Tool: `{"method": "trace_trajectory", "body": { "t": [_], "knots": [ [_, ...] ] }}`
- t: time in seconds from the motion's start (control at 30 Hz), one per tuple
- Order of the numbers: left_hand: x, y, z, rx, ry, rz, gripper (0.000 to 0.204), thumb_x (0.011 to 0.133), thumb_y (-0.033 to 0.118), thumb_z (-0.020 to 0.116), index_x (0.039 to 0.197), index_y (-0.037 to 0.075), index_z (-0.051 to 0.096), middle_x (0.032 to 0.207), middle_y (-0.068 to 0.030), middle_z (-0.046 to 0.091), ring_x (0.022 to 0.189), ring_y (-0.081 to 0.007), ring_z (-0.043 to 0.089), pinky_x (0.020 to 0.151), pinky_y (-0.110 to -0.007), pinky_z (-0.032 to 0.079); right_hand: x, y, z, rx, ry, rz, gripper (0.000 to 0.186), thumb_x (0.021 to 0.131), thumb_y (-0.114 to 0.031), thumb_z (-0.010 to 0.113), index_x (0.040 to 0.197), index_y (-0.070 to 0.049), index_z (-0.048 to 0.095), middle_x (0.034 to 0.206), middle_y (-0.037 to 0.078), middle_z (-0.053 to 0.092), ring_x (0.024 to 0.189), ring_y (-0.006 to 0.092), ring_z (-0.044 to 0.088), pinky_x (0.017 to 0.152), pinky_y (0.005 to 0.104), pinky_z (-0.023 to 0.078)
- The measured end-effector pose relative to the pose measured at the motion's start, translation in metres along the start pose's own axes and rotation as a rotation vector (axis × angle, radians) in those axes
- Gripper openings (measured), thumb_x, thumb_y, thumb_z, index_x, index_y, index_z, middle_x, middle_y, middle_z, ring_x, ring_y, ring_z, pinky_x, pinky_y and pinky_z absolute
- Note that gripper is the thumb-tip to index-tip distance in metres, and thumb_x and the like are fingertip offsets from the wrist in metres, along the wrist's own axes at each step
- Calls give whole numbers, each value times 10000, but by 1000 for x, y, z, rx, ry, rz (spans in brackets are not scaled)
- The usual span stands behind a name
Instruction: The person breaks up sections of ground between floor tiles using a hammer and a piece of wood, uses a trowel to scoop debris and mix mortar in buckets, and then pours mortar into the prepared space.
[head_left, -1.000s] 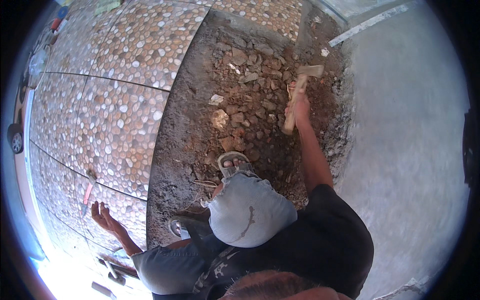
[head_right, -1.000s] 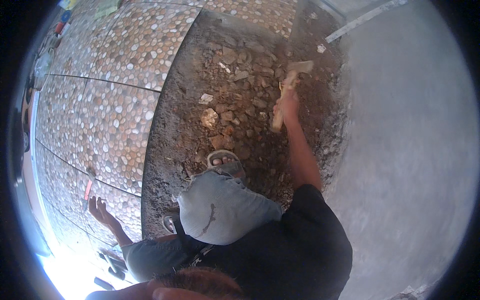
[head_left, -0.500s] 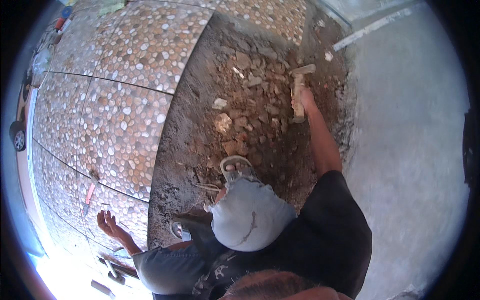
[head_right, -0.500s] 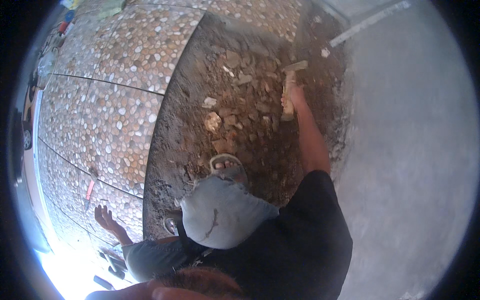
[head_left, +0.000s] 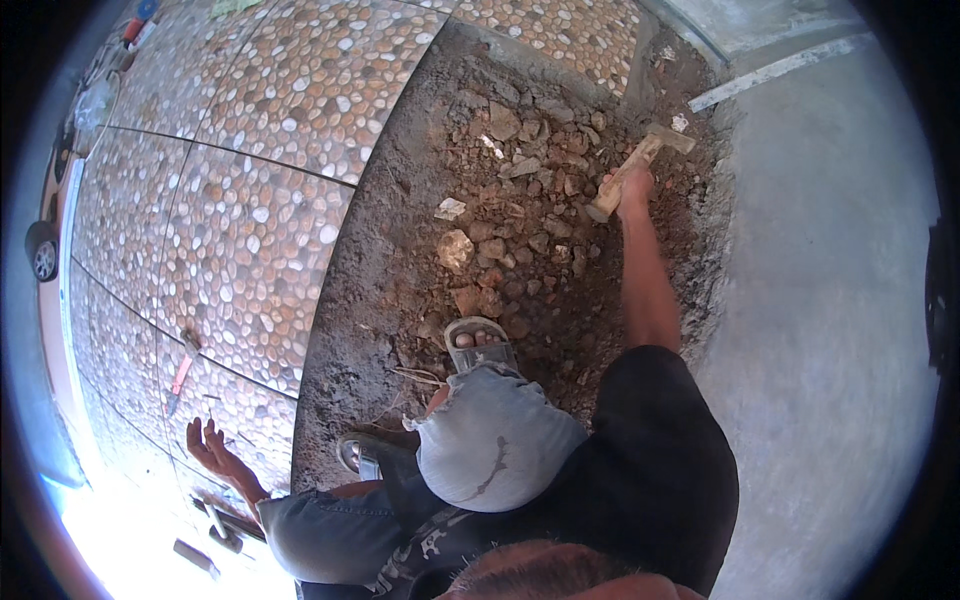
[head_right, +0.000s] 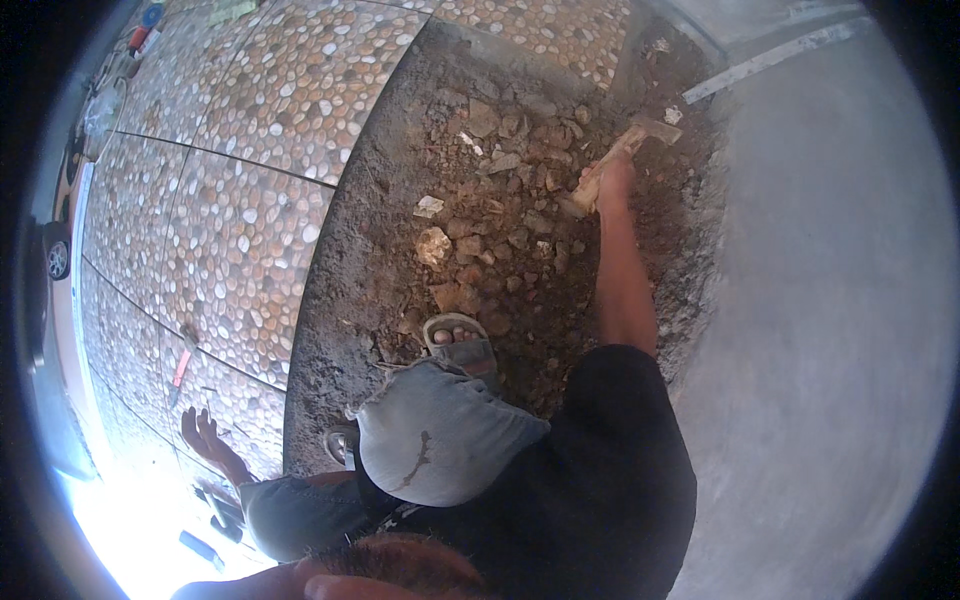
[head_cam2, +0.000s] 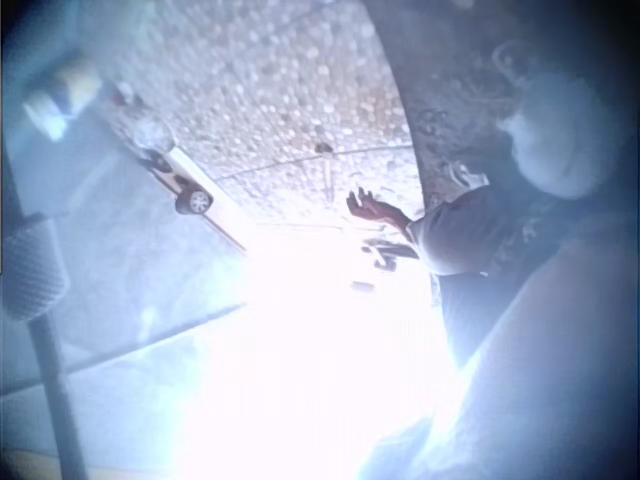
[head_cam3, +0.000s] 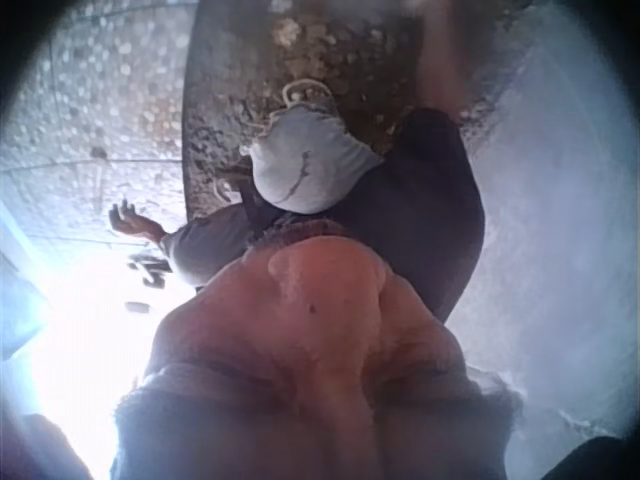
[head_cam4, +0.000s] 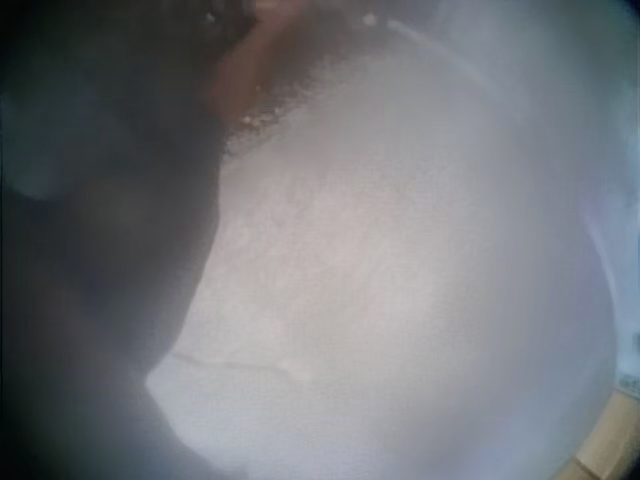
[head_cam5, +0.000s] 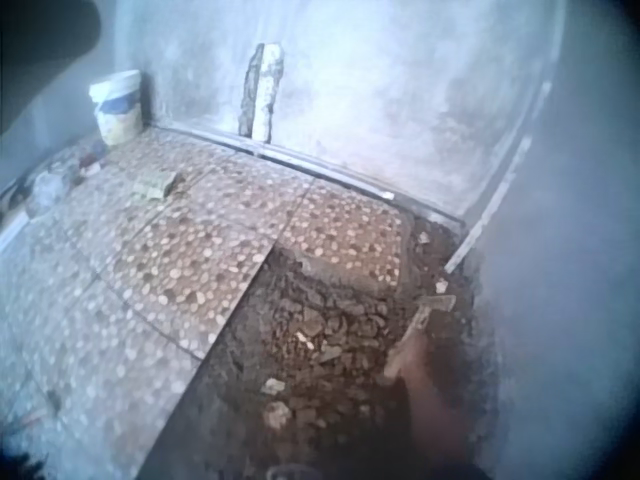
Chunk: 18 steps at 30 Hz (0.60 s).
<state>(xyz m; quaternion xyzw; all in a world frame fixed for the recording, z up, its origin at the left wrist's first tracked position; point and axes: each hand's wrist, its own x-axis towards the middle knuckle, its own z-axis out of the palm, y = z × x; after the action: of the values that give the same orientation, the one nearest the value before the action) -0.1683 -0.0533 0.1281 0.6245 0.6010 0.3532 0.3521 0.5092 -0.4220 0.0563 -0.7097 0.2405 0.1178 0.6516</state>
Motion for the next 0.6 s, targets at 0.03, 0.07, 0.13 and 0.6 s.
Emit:
{"method": "trace_trajectory", "body": {
  "t": [0.03,0.07,0.13,0.6],
  "knots": [
    [3,-5,-4,-17,19,-7,412,912,258,506,1263,58,422,1219,-86,503,1073,-241,532,887,-371,393,-11,4,3,28,0,-14,463,960,-442,340,1054,0,441,700,129,539,523,250,561,434,395,479],
    [7,-3,-7,-37,31,-5,413,912,256,505,1264,58,421,1221,-88,503,1072,-242,534,887,-373,393,-20,7,12,63,-8,-29,465,959,-440,344,1072,2,431,707,132,540,510,251,558,430,395,477],
    [4,-14,29,-145,-30,-56,414,912,253,505,1267,58,418,1227,-92,503,1069,-246,537,887,-375,394,48,26,-30,-378,-11,-302,466,958,-421,359,1135,4,429,717,151,539,496,259,548,430,401,472],
    [4,-40,41,-98,-137,30,402,918,216,485,1275,50,404,1224,-100,505,994,-240,574,799,-380,434,12,-5,17,-597,-216,53,453,969,-405,366,1140,7,447,738,134,540,502,237,536,463,368,466]
  ]
}}
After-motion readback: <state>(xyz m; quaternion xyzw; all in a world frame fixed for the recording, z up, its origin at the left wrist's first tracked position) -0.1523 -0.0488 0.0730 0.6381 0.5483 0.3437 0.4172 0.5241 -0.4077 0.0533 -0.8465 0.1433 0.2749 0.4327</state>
